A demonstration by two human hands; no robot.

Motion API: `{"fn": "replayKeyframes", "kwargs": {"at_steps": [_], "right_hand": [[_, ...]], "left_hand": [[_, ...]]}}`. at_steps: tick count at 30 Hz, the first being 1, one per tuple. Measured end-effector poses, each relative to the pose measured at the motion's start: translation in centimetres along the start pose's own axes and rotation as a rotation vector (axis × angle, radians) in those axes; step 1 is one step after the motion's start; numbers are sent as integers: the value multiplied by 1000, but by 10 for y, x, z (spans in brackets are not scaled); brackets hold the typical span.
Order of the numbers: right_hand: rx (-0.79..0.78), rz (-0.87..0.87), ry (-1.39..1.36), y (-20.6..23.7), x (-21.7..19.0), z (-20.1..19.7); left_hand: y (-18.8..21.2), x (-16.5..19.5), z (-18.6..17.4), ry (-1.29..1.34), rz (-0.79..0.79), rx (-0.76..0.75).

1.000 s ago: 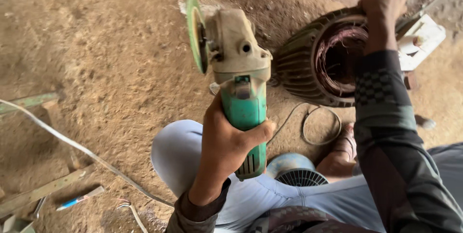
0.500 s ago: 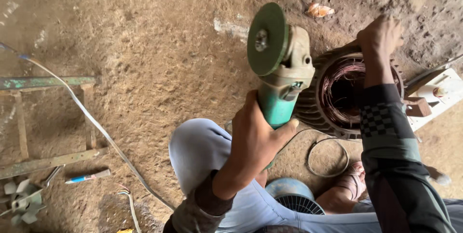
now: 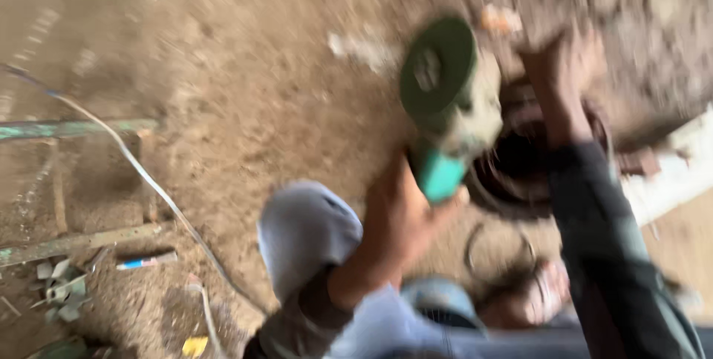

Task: The person sits on the ground holding an angle grinder and grinds the copper windings inside an electric motor stator housing. They periodically stop grinding to pull cut wire pieces out of the housing by hand and then resume grinding the remaining windings.

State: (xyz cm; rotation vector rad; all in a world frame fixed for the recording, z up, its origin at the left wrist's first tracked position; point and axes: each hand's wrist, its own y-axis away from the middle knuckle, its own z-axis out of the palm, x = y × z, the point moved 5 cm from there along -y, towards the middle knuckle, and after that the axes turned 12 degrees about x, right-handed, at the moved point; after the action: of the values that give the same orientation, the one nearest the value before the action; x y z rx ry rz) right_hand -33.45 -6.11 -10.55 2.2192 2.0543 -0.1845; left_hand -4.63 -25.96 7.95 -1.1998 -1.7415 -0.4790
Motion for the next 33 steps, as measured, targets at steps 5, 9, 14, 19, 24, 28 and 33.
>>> {"fn": "replayKeyframes", "kwargs": {"at_steps": [5, 9, 14, 19, 24, 28, 33], "right_hand": [[338, -99, -13, 6, 9, -12], [802, -352, 147, 6, 1, -38], [255, -296, 34, -18, 5, -40], [257, -219, 78, -23, -25, -34], [287, -44, 50, -2, -76, -21], [292, -15, 48, 24, -124, -31], [369, 28, 49, 55, -146, -35]], "left_hand": [[-2, -1, 7, 29, -174, -65], [7, 7, -6, 68, -223, -108], [35, 1, -48, 147, -227, -109], [27, -47, -76, 183, -341, -33], [19, -82, -107, 132, -379, 28], [19, -95, -138, 278, -391, 37], [8, -94, -166, 284, -274, 171]]}}
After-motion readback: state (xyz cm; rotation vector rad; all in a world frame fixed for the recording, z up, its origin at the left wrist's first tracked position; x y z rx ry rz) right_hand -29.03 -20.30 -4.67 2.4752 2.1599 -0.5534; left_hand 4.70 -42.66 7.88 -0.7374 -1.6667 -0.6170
